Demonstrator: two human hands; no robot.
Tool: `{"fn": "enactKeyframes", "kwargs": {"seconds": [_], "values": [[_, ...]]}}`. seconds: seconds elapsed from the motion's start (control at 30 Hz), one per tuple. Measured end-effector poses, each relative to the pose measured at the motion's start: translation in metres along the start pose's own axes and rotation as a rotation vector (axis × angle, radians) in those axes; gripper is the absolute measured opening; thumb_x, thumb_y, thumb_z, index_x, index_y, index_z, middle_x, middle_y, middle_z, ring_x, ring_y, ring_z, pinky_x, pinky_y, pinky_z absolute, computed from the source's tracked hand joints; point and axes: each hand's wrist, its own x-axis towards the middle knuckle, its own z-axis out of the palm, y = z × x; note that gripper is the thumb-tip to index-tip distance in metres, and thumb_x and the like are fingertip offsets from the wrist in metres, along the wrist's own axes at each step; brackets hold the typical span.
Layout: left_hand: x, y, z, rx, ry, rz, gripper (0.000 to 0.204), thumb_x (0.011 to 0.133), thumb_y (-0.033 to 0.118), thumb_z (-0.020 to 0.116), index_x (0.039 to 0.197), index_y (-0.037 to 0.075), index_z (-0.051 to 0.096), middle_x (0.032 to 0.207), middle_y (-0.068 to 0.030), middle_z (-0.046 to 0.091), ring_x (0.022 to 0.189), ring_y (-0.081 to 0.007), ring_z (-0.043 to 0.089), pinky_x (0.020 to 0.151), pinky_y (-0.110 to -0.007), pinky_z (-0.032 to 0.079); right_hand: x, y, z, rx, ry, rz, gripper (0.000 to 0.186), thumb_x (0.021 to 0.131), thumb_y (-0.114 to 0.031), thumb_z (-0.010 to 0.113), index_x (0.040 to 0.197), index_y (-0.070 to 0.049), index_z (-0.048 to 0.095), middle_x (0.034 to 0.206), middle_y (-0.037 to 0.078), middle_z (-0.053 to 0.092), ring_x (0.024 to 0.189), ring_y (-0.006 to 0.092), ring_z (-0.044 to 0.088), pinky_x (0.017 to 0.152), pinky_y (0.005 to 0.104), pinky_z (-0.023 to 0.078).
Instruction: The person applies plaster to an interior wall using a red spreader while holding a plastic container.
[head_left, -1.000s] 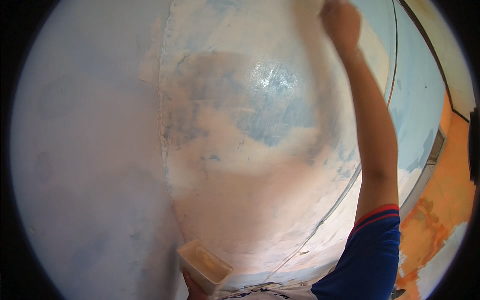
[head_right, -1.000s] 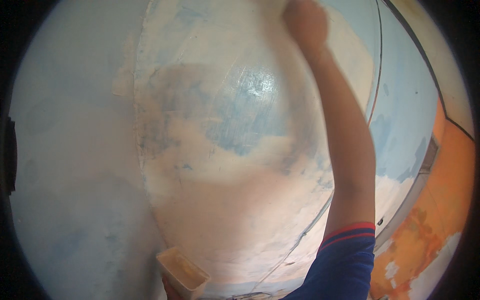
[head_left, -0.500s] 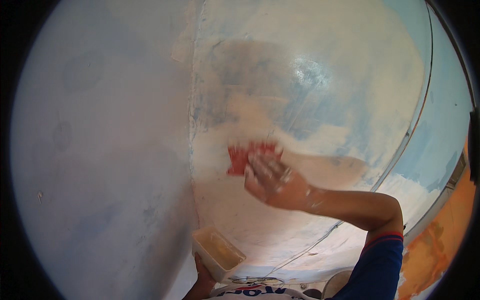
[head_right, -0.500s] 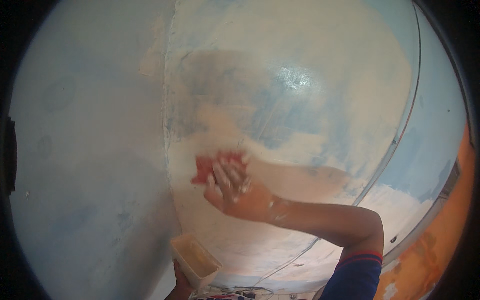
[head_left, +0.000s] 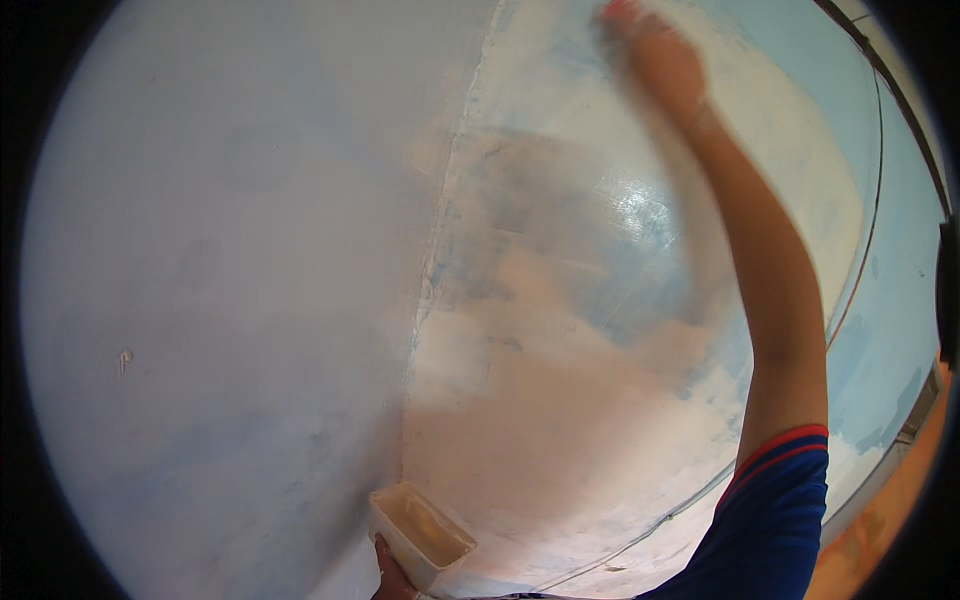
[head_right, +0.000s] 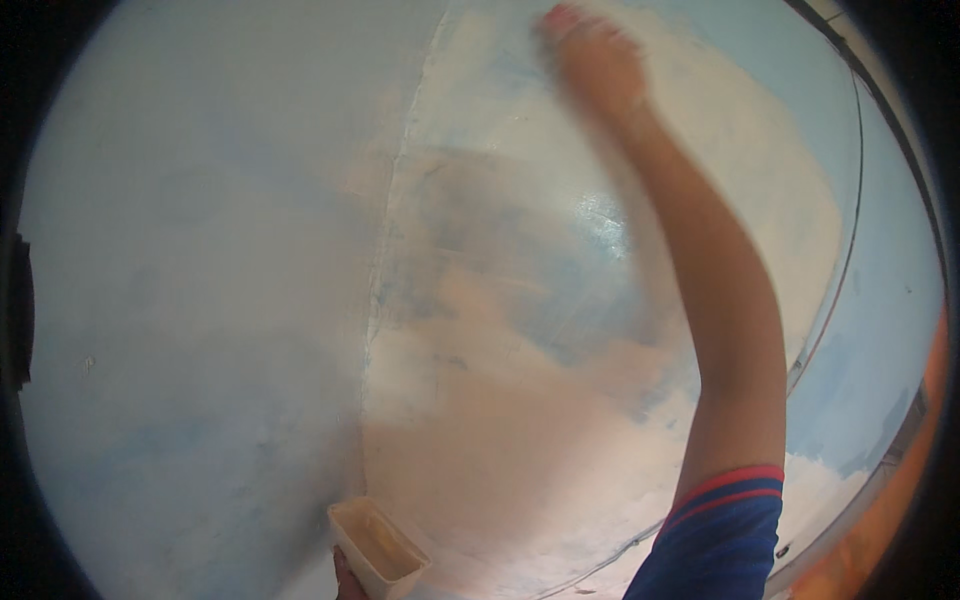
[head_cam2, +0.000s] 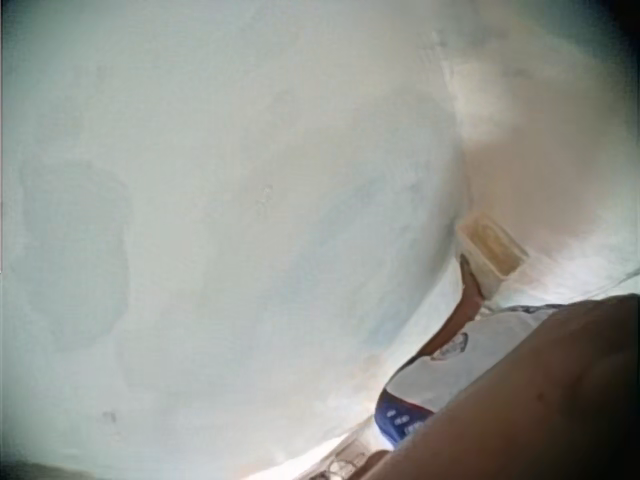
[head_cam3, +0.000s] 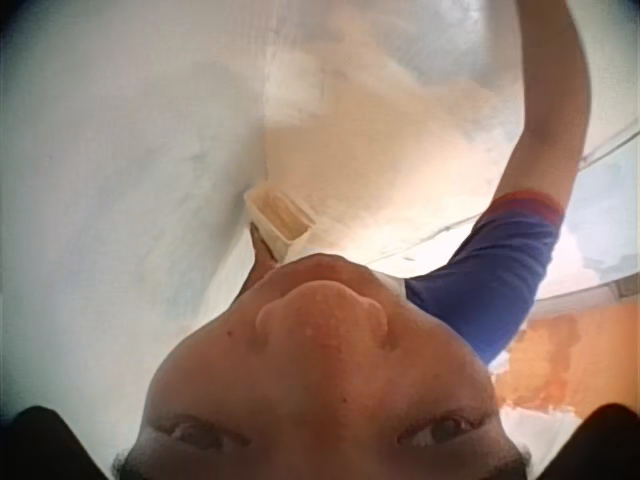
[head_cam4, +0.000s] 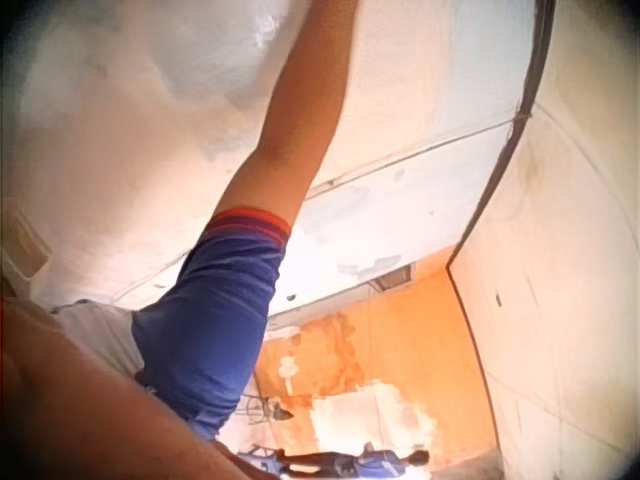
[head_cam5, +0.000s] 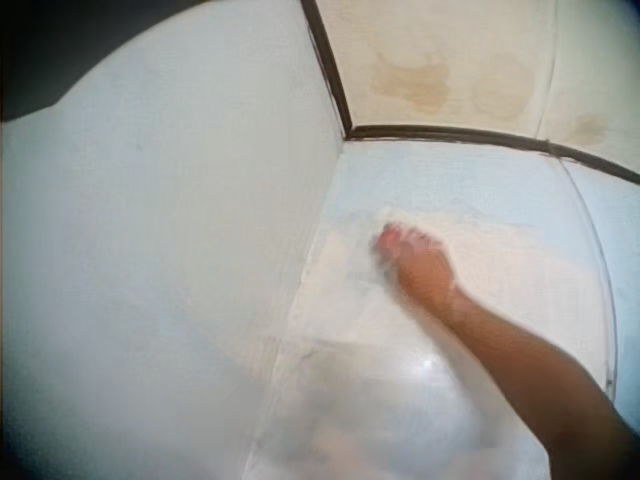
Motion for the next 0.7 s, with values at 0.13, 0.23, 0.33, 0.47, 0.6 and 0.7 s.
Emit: {"fn": "enactKeyframes", "kwargs": {"seconds": [0.13, 0.23, 0.33, 0.47, 0.6, 0.7], "values": [[-0.001, 0.007, -0.005, -0.042, 0.006, 0.021, 0.078, 0.1, 0.072, 0.03, 0.158, 0.02, 0.035, 0.155, -0.0095, 0.046, 0.14, -0.0338, 0.047, 0.115, -0.054, 0.041, -0.122, -0.218, -0.042, 0.126, 0.021, -0.548, 0.035, 0.093, -0.013, 0.061, 0.122, 0.007, 0.064, 0.103, 0.033, 0.072, 0.095, 0.0435, 0.074, 0.082, 0.0567, 0.061], [0.003, 0.008, -0.001, -0.05, -0.018, 0.027, 0.078, 0.1, 0.072, 0.03, 0.158, 0.02, 0.035, 0.155, -0.0095, 0.046, 0.139, -0.0337, 0.047, 0.115, -0.054, 0.042, -0.158, -0.259, -0.106, 0.631, -0.095, -0.575, 0.036, 0.092, -0.008, 0.062, 0.126, 0.004, 0.062, 0.106, 0.029, 0.072, 0.093, 0.0385, 0.075, 0.079, 0.0532, 0.062], [0.002, 0.013, -0.001, -0.043, 0.003, 0.054, 0.077, 0.1, 0.072, 0.03, 0.158, 0.02, 0.035, 0.155, -0.0095, 0.046, 0.139, -0.0336, 0.048, 0.115, -0.054, 0.042, -0.083, -0.204, -0.117, 0.302, 0.017, -0.392, 0.039, 0.092, -0.007, 0.059, 0.13, 0.001, 0.058, 0.116, 0.022, 0.071, 0.093, 0.0358, 0.074, 0.075, 0.0477, 0.062], [-0.005, 0.009, -0.002, -0.033, 0.011, 0.032, 0.077, 0.1, 0.072, 0.031, 0.157, 0.02, 0.035, 0.155, -0.0095, 0.046, 0.139, -0.0335, 0.048, 0.114, -0.054, 0.042, 0.043, -0.044, -0.068, 0.042, -0.374, 0.266, 0.036, 0.089, -0.012, 0.059, 0.124, -0.006, 0.064, 0.105, 0.015, 0.074, 0.085, 0.0237, 0.072, 0.07, 0.0463, 0.058], [-0.009, 0.011, -0.004, -0.046, 0.009, 0.043, 0.077, 0.1, 0.072, 0.031, 0.157, 0.02, 0.035, 0.154, -0.0095, 0.046, 0.139, -0.0334, 0.048, 0.114, -0.054, 0.042, 0.068, 0.026, 0.005, 0.079, 0.145, 0.198, 0.028, 0.095, -0.008, 0.054, 0.121, -0.005, 0.064, 0.099, 0.018, 0.073, 0.086, 0.0367, 0.07, 0.081, 0.0469, 0.056], [-0.006, 0.015, 0.002, -0.04, 0.007, 0.047, 0.077, 0.1, 0.072, 0.031, 0.157, 0.02, 0.035, 0.154, -0.0095, 0.046, 0.138, -0.0333, 0.048, 0.114, -0.054, 0.042, 0.023, -0.035, 0.037, -0.094, 0.022, -0.102, 0.033, 0.088, -0.014, 0.06, 0.118, 0.0, 0.066, 0.101, 0.021, 0.073, 0.093, 0.0336, 0.072, 0.074, 0.051, 0.058]]}}
